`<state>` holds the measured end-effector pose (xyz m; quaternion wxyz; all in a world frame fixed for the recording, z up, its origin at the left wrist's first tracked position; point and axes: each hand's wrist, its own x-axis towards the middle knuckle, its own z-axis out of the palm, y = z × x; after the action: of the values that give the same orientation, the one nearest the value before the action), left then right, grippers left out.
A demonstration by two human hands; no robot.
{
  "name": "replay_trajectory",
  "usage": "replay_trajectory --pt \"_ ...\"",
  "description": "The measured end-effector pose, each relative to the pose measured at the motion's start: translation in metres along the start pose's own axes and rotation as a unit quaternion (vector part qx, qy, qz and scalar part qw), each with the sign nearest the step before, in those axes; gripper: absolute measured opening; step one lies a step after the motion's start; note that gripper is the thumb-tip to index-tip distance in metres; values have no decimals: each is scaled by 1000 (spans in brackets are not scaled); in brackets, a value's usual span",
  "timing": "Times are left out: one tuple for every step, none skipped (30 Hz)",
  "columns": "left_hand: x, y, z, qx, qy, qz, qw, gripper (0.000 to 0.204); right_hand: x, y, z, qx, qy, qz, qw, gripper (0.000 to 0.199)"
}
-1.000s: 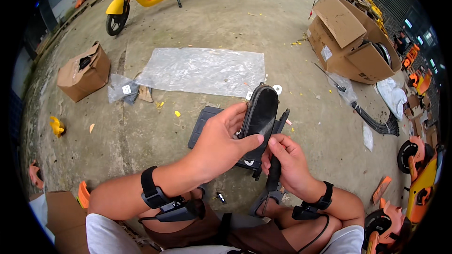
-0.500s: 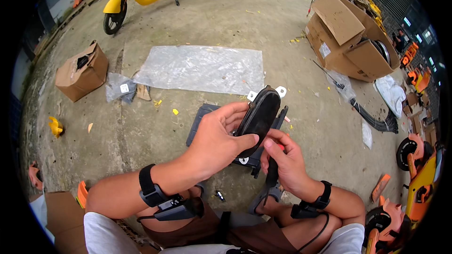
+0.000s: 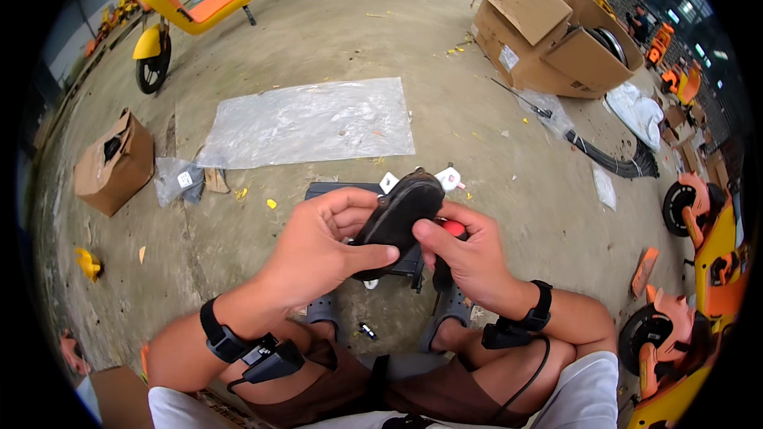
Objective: The person removes a clear plastic cover and an internal circuit board from a black housing using a screwdriver.
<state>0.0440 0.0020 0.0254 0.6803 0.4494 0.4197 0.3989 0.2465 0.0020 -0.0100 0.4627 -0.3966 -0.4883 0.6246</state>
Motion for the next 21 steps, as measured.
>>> replay_trajectory --pt "2 0 0 10 -3 -2 1000 48 -1 3 0 -10 1 -10 1000 23" --pt "2 1 3 29 -3 3 1000 47 -1 5 0 -20 1 -20 1000 22" --pt "1 0 4 35 12 20 999 48 -2 7 0 -29 -2 -29 999 22" --pt "0 -2 5 41 27 36 998 48 -2 4 0 -35 -13 -7 999 23" --pt "0 -4 6 47 42 53 997 48 0 2 -2 -40 -30 -1 999 23" --pt "2 -2 2 94 35 67 993 49 0 -1 -3 -44 -46 5 998 23" --pt "3 0 2 50 17 46 998 48 0 -1 -5 -48 -62 12 997 23" --pt "2 4 3 5 -1 25 1000 48 -1 3 -8 -45 -70 17 996 23" --pt "0 7 2 -39 -14 5 999 47 -1 3 -6 -36 -68 6 997 23" --pt "1 6 -1 -18 -37 17 999 44 -2 3 -3 -29 -67 -5 997 24" --pt "0 4 -2 -7 -27 24 999 42 -2 4 0 -21 -66 -17 997 24" --pt "-1 0 -2 0 -18 32 999 40 -2 5 -2 -32 -68 -10 997 25" --pt "-2 -2 -2 6 -8 40 999 39 -2 7 -5 -44 -71 -4 996 25" --pt "-2 -1 -2 20 -3 23 1000 37 -1 7 -7 -56 -75 2 996 25" --pt "-2 2 -2 34 7 5 999 35 -1 7 -5 -49 -70 14 996 26" --pt "-2 4 -3 47 16 -14 999 34 -1 6 -3 -43 -65 26 997 26" --pt "-2 3 -2 35 29 -3 999 33 -1 5 -1 -37 -59 39 997 26" --pt "-2 0 0 22 40 5 999 33 0 5 0 -12 -49 50 997 26" --pt "-1 -2 1 11 52 13 999 32 0 5 3 1 -46 47 998 26" --pt "-1 -3 -1 7 67 4 998 33 0 4 6 13 -43 44 998 26" --pt "1 -3 -1 -4 80 5 997 33 -1 4 6 26 -31 36 999 26"
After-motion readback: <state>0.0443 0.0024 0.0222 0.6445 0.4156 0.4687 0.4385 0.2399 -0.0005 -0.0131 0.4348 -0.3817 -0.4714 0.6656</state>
